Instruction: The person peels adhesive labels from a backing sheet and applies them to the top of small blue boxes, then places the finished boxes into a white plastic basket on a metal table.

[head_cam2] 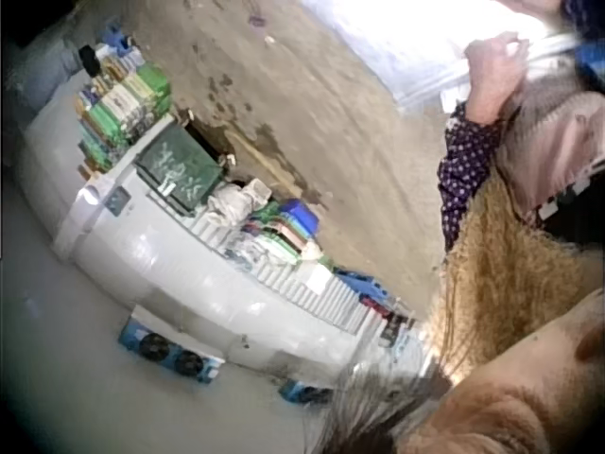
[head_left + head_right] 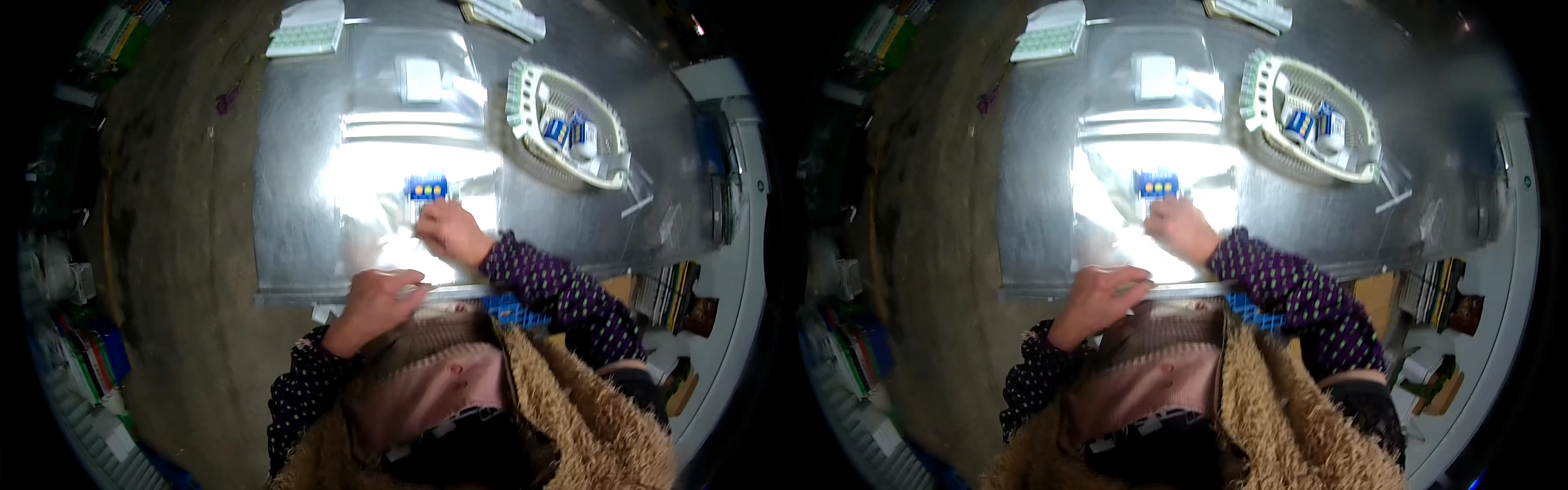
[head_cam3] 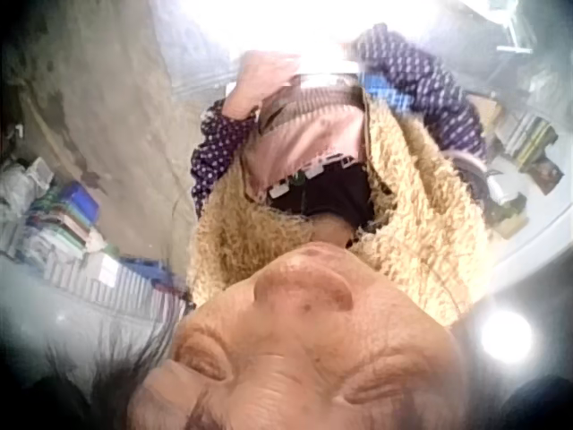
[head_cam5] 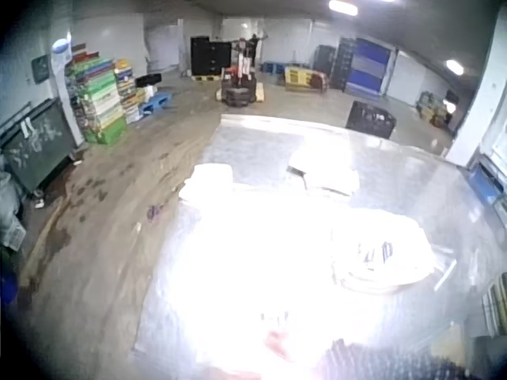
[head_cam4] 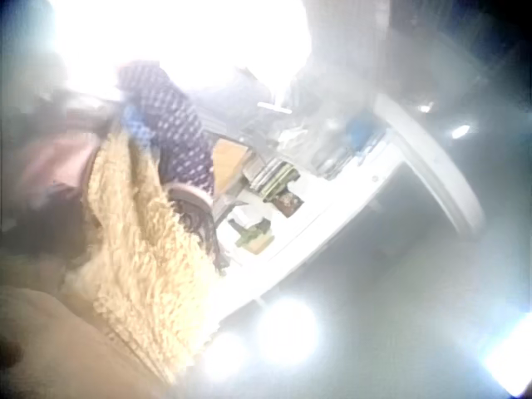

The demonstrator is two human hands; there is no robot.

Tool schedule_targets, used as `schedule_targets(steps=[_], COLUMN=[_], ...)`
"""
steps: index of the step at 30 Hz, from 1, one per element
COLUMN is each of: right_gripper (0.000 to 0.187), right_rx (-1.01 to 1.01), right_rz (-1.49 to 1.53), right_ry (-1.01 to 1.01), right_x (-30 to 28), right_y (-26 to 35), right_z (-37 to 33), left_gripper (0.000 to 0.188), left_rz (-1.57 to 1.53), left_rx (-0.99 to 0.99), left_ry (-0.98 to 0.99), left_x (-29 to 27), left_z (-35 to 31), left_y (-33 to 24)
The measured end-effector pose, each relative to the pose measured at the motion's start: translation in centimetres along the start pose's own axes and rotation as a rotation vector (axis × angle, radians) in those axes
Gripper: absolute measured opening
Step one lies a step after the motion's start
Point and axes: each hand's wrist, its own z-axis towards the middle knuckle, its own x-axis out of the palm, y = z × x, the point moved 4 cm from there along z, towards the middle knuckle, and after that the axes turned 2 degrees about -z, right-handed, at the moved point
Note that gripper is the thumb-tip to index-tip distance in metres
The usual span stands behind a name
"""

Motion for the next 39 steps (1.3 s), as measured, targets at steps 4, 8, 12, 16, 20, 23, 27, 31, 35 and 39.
schedule_targets(steps=[4,8,12,16,20,23,27,31,35,39], right_gripper=[0.012,0.017,0.024,0.038,0.029,0.02,0.029,0.02,0.011,0.007], right_rx=[0.27,0.628,0.093,0.274,0.498,0.51,0.563,0.57,0.274,0.486], right_rz=[0.309,0.247,0.218,0.876,1.218,1.31,1.232,1.05,0.416,0.39], right_ry=[0.142,-0.016,-0.507,0.11,0.068,-0.088,-0.072,-0.044,-0.2,-0.273], right_x=[-1.5,-9.2,-17.9,-3.7,-1.2,-2.8,-2.9,-3.4,-5.0,-6.1], right_y=[-1.4,-12.0,-2.8,3.1,4.8,3.8,3.8,4.0,4.7,3.1], right_z=[1.2,10.9,13.2,3.4,2.4,2.6,1.8,0.9,0.4,-1.0], left_gripper=[0.021,0.026,0.022,0.019,0.023,0.026,0.015,0.011,0.01,0.012], left_rz=[0.004,0.224,-0.379,-0.684,-0.65,-0.115,0.209,-0.061,-0.376,-0.343], left_rx=[-0.017,-0.173,-0.296,-0.331,-0.208,0.033,0.208,0.157,-0.12,-0.393], left_ry=[0.115,-0.034,-0.149,-0.299,-0.58,-0.525,-0.4,-0.233,-0.17,-0.119], left_x=[1.1,0.6,-1.5,-5.5,-6.7,-6.3,-3.7,-2.7,-0.3,1.1], left_z=[0.3,2.1,2.3,6.8,6.5,4.1,2.8,2.6,1.4,0.7], left_y=[-0.6,4.3,4.5,1.6,1.9,3.2,-0.8,0.8,3.2,4.8])
